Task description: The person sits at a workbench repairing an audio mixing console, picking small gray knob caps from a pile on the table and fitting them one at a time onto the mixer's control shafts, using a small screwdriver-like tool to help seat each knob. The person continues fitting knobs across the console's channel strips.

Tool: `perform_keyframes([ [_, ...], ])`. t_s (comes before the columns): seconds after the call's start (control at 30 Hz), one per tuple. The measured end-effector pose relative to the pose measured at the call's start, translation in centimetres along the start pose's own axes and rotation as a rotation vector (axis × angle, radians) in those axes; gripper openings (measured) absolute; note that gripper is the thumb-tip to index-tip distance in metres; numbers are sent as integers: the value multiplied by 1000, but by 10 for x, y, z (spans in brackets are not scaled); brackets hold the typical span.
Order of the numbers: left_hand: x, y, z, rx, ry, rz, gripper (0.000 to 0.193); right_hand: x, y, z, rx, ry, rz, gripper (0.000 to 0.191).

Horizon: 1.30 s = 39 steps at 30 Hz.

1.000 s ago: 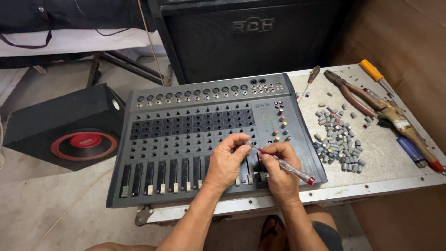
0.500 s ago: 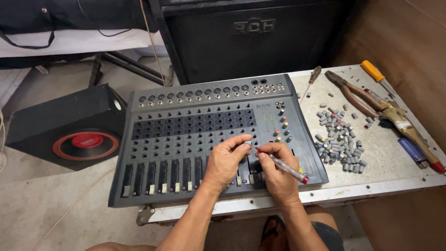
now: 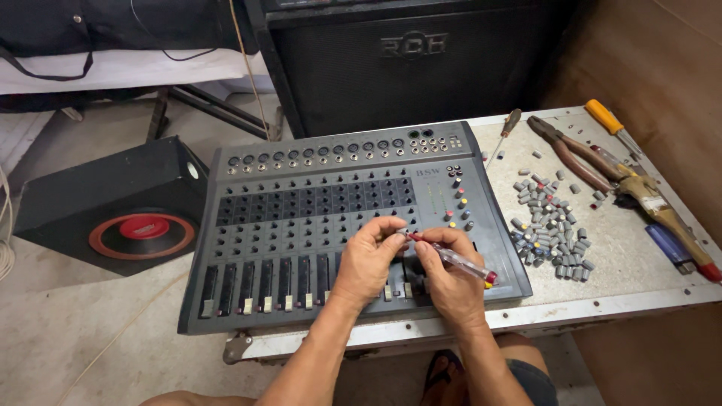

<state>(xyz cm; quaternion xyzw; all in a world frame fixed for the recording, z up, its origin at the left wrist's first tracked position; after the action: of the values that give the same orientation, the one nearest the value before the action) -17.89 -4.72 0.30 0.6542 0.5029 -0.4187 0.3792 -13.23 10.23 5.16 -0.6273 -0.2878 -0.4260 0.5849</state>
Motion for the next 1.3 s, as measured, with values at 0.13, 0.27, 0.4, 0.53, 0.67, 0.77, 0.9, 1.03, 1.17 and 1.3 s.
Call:
perform_keyframes([
  [0.13, -9, 8, -6, -94, -229, -53, 26, -4, 3, 0, -65, -73, -4, 14],
  [0.27, -32, 18, -13, -183, -536, -290, 28, -6, 3, -1, -60, -103, 26, 16],
  [0.4, -38, 22, -19, -197, -621, -285, 28, -4, 3, -1, -2, -2, 35, 15],
  [0.53, -45, 26, -22, -208, -658, -309, 29, -1, 2, -2, 19, 67, 36, 12],
  [0.67, -50, 31, -25, -230, -568, -300, 27, 3, 0, -1, -2, 83, 34, 11],
  [0.77, -51, 31, -25, -275, -527, -230, 21, 5, -1, -1, 0, 75, 61, 11],
  [0.9, -57, 35, -29, -324, -635, -318, 18, 4, 0, 0, -8, 94, 76, 11],
  [1.03, -58, 35, -30, -331, -625, -326, 17, -3, 1, -1, -15, 4, 93, 11],
  [1.17, -56, 34, -29, -339, -616, -299, 16, -12, 5, 0, -75, -93, 73, 13],
  [1.3, -57, 35, -29, -334, -635, -326, 17, -15, 7, 5, -133, -126, 59, 11],
])
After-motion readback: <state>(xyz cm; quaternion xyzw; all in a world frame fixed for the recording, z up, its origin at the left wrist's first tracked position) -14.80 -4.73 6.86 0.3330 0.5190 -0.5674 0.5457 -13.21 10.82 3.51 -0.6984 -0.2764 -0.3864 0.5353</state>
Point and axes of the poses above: each hand's wrist, its own y-axis away from the middle knuckle, its own z-axis out of the back of the hand, x = y × z, the point moved 5 cm from there along -y, towards the middle knuckle, and after that the axes turned 10 degrees about z, right-handed, at the moved point
